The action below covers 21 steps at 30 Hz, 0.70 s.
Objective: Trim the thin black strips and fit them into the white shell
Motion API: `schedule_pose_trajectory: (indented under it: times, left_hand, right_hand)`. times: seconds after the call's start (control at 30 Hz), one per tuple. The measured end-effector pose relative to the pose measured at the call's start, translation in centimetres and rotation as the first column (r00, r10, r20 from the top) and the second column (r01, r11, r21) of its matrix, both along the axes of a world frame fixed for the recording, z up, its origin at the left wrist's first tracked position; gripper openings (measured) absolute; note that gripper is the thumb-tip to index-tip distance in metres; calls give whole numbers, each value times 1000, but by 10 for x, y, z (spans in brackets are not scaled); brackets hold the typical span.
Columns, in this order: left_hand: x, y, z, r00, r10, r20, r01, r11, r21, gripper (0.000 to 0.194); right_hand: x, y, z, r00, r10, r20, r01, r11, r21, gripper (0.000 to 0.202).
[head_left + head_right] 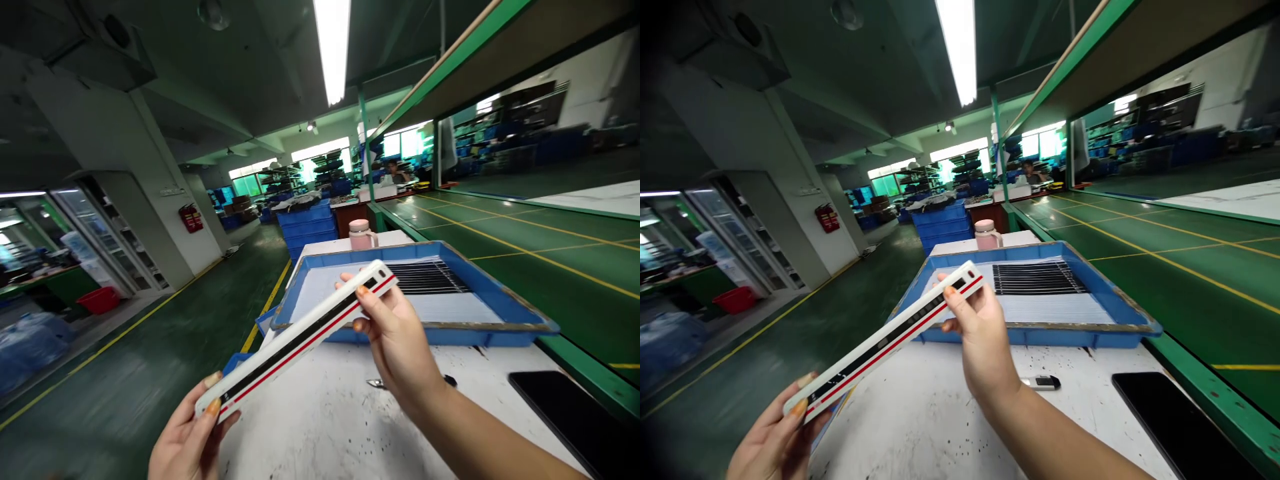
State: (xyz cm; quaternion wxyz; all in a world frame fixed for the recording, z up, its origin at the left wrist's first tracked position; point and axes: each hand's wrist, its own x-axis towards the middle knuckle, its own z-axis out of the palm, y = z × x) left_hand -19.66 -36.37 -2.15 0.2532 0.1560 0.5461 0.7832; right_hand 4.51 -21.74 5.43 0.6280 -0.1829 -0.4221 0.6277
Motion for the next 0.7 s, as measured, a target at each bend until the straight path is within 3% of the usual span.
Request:
schedule_pose_trajectory:
  times: [0.13,0.23,0.37,0.7]
  left_hand:
    - [31,9,24,987,-1,-159,21,992,122,70]
    - [40,15,32,956,57,-288,-1,981,192,65]
    - [46,15,39,928,89,-362,3,969,248,55]
    - [56,22,43,902,130,-411,-9,959,285,50]
  right_hand:
    - [5,15,-5,998,-60,32,61,997,-53,39]
    - [11,32,-10,993,-92,77,102,985,-137,24]
    - [14,48,-15,983,-118,142,144,972,-187,32]
    - [20,77,-42,960,-118,255,141,987,-74,22]
